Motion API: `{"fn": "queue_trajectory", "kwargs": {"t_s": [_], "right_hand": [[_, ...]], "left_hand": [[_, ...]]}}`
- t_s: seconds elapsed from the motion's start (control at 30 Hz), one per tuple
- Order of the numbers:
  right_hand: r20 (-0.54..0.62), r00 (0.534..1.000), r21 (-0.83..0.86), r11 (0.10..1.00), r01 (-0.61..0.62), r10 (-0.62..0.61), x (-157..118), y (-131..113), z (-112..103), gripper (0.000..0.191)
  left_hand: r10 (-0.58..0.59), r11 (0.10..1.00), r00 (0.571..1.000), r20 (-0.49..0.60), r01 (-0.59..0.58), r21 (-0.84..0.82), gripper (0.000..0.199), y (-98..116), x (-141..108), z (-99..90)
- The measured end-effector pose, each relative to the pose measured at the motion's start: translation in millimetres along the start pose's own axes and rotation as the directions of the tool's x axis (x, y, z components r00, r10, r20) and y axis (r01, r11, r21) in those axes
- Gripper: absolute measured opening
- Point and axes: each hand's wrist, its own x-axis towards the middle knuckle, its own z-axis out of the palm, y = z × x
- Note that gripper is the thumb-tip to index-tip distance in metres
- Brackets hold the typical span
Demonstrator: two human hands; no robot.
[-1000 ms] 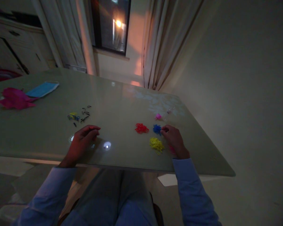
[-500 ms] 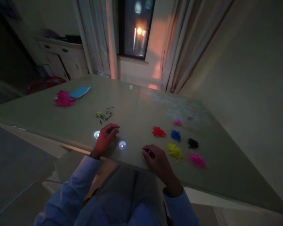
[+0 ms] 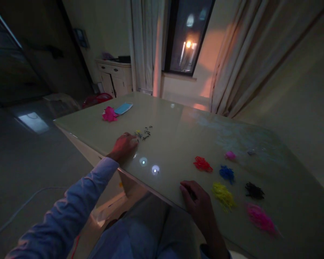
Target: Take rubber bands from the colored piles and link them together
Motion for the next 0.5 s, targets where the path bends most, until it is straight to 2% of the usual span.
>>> {"fn": "queue_trajectory", "kwargs": {"t_s": [0.13,0.23,0.37,0.5], "right_hand": [[-0.009,1.0,0.023,1.0,-0.009,0.01,0,2,-1,0.022],[-0.017,1.0,0.043,0.999,-0.014,0.015,1,3,-2,0.023],[-0.012,1.0,0.06,0.998,-0.013,0.014,1,6,-3,0.025],[-0.003,1.0,0.065,0.998,-0.008,0.008,0,8,-3,0.024]], "left_hand": [[0.098,0.993,0.993,0.072,-0.102,0.053,0.031,-1,6,-3.5],[0.112,0.987,0.989,0.095,-0.122,0.101,0.029,6,6,-1.3],[0.098,0.986,0.992,0.075,-0.107,0.124,0.029,13,5,1.1],[0.054,0.997,0.999,0.008,-0.054,0.062,0.034,18,0,0.1]]}}
